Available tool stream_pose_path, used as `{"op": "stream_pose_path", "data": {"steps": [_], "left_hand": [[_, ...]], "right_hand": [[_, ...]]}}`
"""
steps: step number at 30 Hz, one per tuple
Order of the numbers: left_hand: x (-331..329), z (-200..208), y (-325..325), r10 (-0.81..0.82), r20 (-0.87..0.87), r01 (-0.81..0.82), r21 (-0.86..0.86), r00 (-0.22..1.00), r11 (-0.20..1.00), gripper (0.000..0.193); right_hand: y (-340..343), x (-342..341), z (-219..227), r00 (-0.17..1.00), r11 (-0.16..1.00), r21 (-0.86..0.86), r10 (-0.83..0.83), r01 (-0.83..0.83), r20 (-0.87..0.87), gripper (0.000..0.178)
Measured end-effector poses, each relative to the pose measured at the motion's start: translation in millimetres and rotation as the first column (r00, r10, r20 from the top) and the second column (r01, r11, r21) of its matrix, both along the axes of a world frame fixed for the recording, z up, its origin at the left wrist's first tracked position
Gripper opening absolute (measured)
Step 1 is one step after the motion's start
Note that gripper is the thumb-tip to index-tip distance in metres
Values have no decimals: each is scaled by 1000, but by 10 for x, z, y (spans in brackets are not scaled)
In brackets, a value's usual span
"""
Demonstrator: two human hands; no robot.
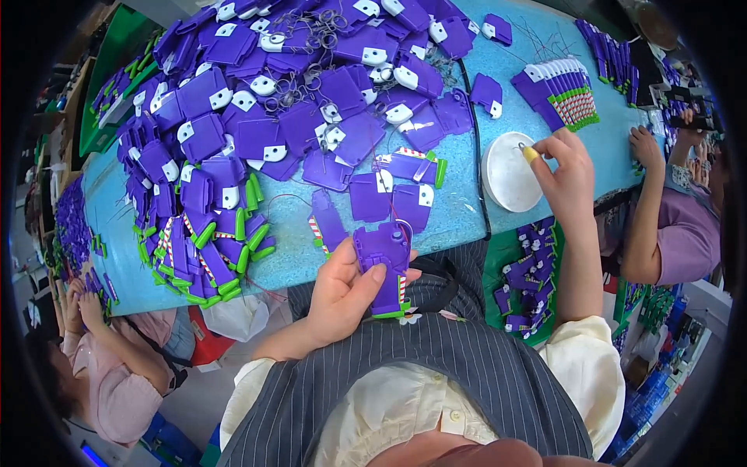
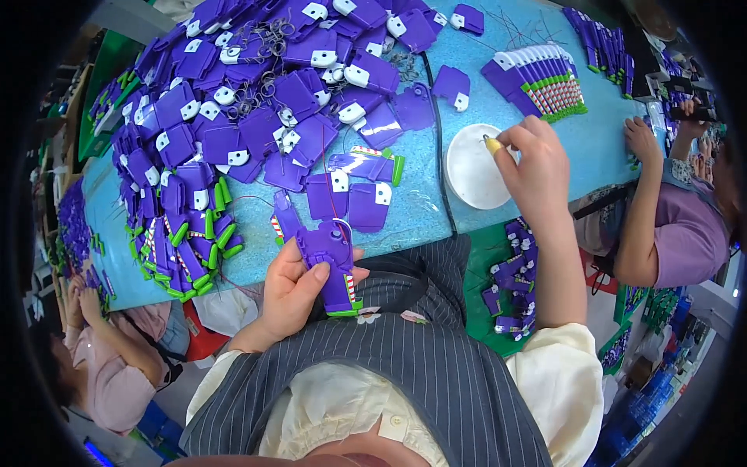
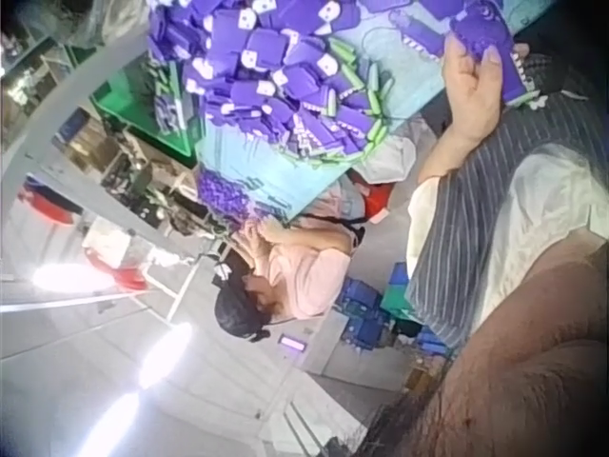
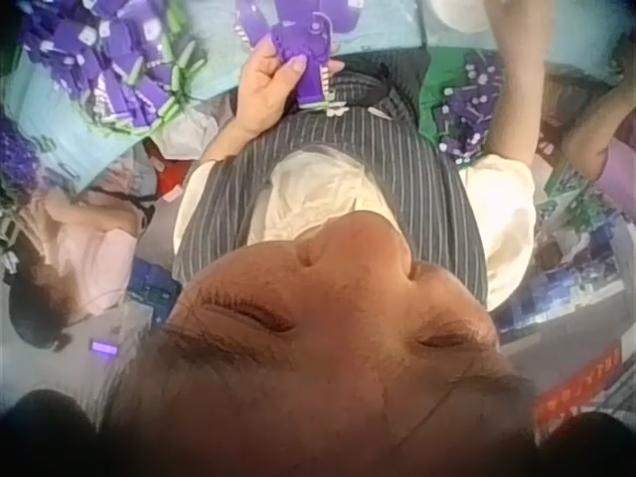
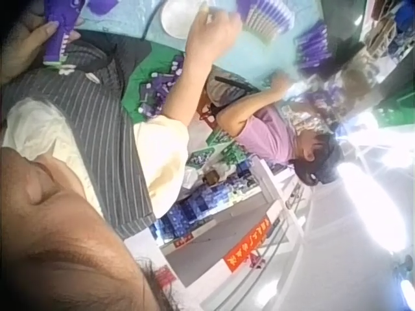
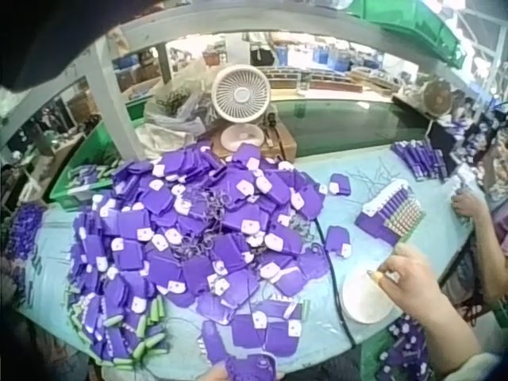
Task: The person assembles small purple and green plastic cases by applying a substance with a needle applicator and attaching plastic components.
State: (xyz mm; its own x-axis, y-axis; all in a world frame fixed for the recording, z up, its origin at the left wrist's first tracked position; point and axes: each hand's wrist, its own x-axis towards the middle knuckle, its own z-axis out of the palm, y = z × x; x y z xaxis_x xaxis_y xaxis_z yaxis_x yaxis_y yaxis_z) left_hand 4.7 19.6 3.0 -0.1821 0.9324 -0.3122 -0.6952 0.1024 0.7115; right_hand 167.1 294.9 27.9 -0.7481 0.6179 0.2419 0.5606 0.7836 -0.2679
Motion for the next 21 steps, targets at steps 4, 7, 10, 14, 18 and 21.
{"op": "stream_pose_path", "data": {"steps": [4,7,10,14,18,21], "left_hand": [[-51,36,-57,-25,29,25,-1,999,1000,36],[-19,123,30,4,18,-5,31,1000,1000,36],[26,173,163,10,-27,-8,84,1000,996,35],[84,225,191,42,-106,-29,122,993,992,34],[132,212,136,39,-139,-23,116,989,993,34],[161,178,110,-9,-159,19,64,987,998,32]], "right_hand": [[-267,8,299,986,985,-171,-43,15,-161,6],[-583,-92,365,913,909,-378,6,-174,-407,6],[-935,-226,322,877,771,-526,88,-360,-472,7],[-1075,-273,116,852,544,-692,86,-475,-517,5],[-1162,-250,6,813,166,-819,-120,-550,-570,5],[-1096,-149,-88,836,64,-843,-106,-534,-538,8]]}}
